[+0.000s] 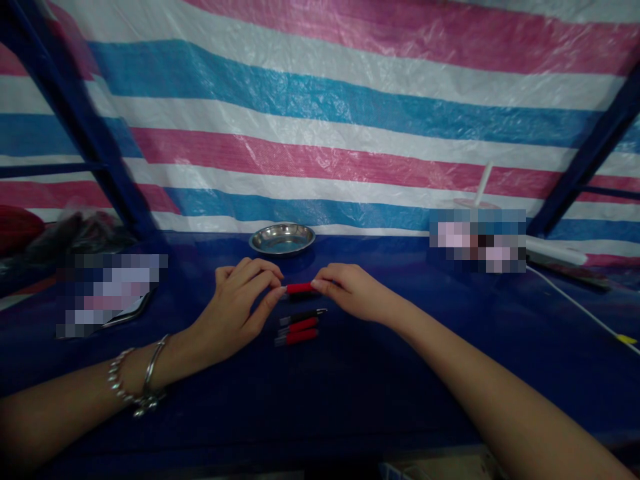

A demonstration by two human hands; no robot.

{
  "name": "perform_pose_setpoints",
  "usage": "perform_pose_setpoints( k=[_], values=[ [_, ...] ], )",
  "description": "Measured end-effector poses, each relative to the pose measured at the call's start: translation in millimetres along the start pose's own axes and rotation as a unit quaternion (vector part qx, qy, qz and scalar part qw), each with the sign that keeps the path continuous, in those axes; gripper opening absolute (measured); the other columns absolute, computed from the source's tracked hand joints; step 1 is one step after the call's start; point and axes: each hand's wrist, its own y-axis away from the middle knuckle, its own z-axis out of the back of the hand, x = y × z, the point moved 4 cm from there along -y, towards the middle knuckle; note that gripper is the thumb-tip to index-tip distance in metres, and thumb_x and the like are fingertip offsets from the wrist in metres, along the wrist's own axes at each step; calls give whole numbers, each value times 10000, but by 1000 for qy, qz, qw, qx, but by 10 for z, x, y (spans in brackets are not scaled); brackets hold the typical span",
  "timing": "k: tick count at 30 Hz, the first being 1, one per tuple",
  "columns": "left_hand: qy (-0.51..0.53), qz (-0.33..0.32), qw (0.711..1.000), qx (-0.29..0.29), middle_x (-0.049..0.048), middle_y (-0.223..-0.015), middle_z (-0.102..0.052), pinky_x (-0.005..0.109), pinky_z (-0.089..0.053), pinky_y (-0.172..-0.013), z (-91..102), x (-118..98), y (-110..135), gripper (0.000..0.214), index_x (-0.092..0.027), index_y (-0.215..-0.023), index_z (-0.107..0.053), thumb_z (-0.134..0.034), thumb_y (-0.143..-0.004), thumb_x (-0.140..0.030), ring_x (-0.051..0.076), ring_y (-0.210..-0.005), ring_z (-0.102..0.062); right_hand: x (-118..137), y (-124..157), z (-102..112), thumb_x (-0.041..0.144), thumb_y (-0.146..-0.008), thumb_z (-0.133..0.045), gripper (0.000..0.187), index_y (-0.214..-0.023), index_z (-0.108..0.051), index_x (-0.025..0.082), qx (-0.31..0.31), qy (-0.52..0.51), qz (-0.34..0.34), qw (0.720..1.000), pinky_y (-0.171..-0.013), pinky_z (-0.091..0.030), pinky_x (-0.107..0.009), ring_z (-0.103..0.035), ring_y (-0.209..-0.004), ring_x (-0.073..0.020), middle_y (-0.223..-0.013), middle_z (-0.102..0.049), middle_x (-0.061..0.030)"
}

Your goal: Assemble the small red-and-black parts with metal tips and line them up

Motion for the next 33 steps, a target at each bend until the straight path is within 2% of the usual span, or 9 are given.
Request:
perform_pose_setpoints(
  k=[5, 13, 25, 28, 31, 33],
  values=[
    [0, 1, 1000, 3, 30, -910, -528, 360, -268, -708, -7, -1, -3, 173, -165, -811, -507, -360, -870, -235, 191, -849, -453, 1, -4, -1, 251, -837, -402, 220, -730, -557, 135, 6, -46, -21, 999, -624, -369, -229, -508, -657, -105, -702, -569, -21],
    [-6, 7, 1000, 7, 41, -927, -534, 365, -268, -705, -16, 6, 9, 208, -162, -841, -520, -326, -880, -225, 199, -858, -451, 3, -3, -2, 238, -782, -493, 152, -680, -540, 136, -16, -43, -49, 998, -527, -306, -203, -427, -553, -78, -591, -496, 25],
    [17, 20, 1000, 13, 25, -922, -542, 358, -256, -700, -27, 31, -5, 239, -168, -830, -524, -298, -891, -219, 188, -866, -454, 95, 27, 46, 229, -762, -541, 104, -704, -538, 142, -56, 41, -3, 998, -536, -327, -195, -463, -559, -78, -614, -545, 12],
    [31, 30, 999, 9, 19, -918, -540, 352, -253, -706, -25, 46, -3, 244, -165, -816, -522, -299, -894, -229, 180, -865, -457, 113, 32, 70, 262, -766, -540, 126, -726, -556, 143, -69, 51, 15, 996, -547, -334, -197, -475, -577, -80, -647, -565, 2],
    [42, 40, 998, 2, 20, -918, -537, 347, -253, -707, -14, 52, -1, 253, -163, -810, -520, -290, -895, -229, 178, -867, -461, 105, 28, 89, 345, -752, -550, 203, -793, -573, 148, -79, 31, 0, 996, -534, -332, -205, -467, -569, -83, -677, -577, -1],
    [51, 43, 998, -4, 21, -919, -536, 346, -256, -707, -9, 52, -3, 251, -164, -821, -517, -287, -896, -230, 176, -862, -463, 96, 22, 78, 371, -798, -472, 245, -801, -578, 151, -64, 10, -9, 998, -554, -344, -216, -482, -592, -92, -700, -584, -11]
  ],
)
